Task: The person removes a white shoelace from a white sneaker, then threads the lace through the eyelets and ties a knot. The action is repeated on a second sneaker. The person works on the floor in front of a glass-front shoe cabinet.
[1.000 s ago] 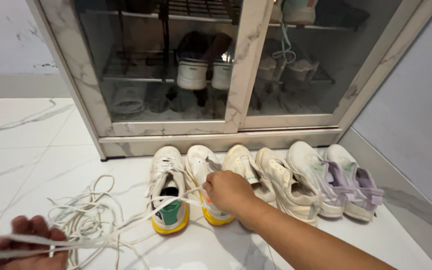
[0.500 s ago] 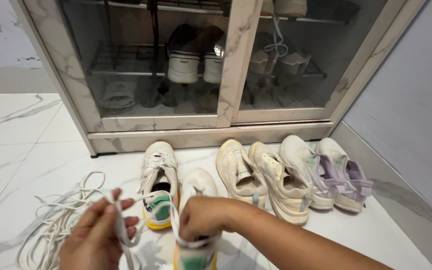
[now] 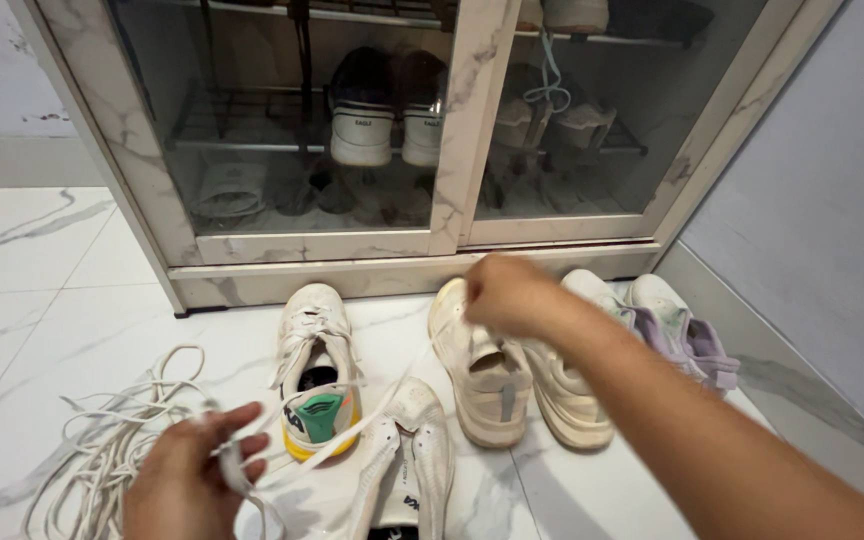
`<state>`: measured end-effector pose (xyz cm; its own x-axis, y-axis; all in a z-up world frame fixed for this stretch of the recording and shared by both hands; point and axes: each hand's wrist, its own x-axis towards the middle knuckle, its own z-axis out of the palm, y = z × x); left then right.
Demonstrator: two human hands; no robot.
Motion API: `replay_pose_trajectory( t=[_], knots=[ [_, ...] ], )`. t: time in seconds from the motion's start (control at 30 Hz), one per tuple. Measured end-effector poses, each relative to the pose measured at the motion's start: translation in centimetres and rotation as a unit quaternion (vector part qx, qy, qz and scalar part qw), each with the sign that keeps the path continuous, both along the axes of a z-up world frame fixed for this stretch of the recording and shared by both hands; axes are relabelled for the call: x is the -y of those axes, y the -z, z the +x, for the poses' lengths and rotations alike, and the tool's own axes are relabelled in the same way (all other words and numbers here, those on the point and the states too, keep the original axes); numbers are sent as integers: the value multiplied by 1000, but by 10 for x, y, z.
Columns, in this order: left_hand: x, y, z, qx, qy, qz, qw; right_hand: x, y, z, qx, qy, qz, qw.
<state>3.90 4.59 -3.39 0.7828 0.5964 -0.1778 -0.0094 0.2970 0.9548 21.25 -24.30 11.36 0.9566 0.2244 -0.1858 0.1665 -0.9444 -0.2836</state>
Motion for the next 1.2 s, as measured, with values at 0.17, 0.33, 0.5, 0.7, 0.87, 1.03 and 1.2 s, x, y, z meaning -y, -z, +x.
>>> replay_pose_trajectory(
  t=[0.17,0.33,0.5,0.7,0.87,1.03,1.2],
  knots=[
    [4,9,4,-50,-153,2,987,30,-15,-6,165,87,-12,982],
    [59,-5,12,-20,128,117,985,-21,11,-53,105,-167,221,955],
    [78,-43,17,12,162,168,972,-62,15,-93,-198,-208,355,889],
    [59,-68,23,-21,153,148,977,-45,9,-54,-21,-133,228,964],
    [45,-53,20,-24,149,174,973,-21,30,-34,154,-29,144,977],
    [53,-32,23,-28,176,178,968,-41,56,-54,226,-188,200,935],
    [67,-20,24,-18,158,101,982,-74,65,-78,-148,-196,345,906]
  ],
)
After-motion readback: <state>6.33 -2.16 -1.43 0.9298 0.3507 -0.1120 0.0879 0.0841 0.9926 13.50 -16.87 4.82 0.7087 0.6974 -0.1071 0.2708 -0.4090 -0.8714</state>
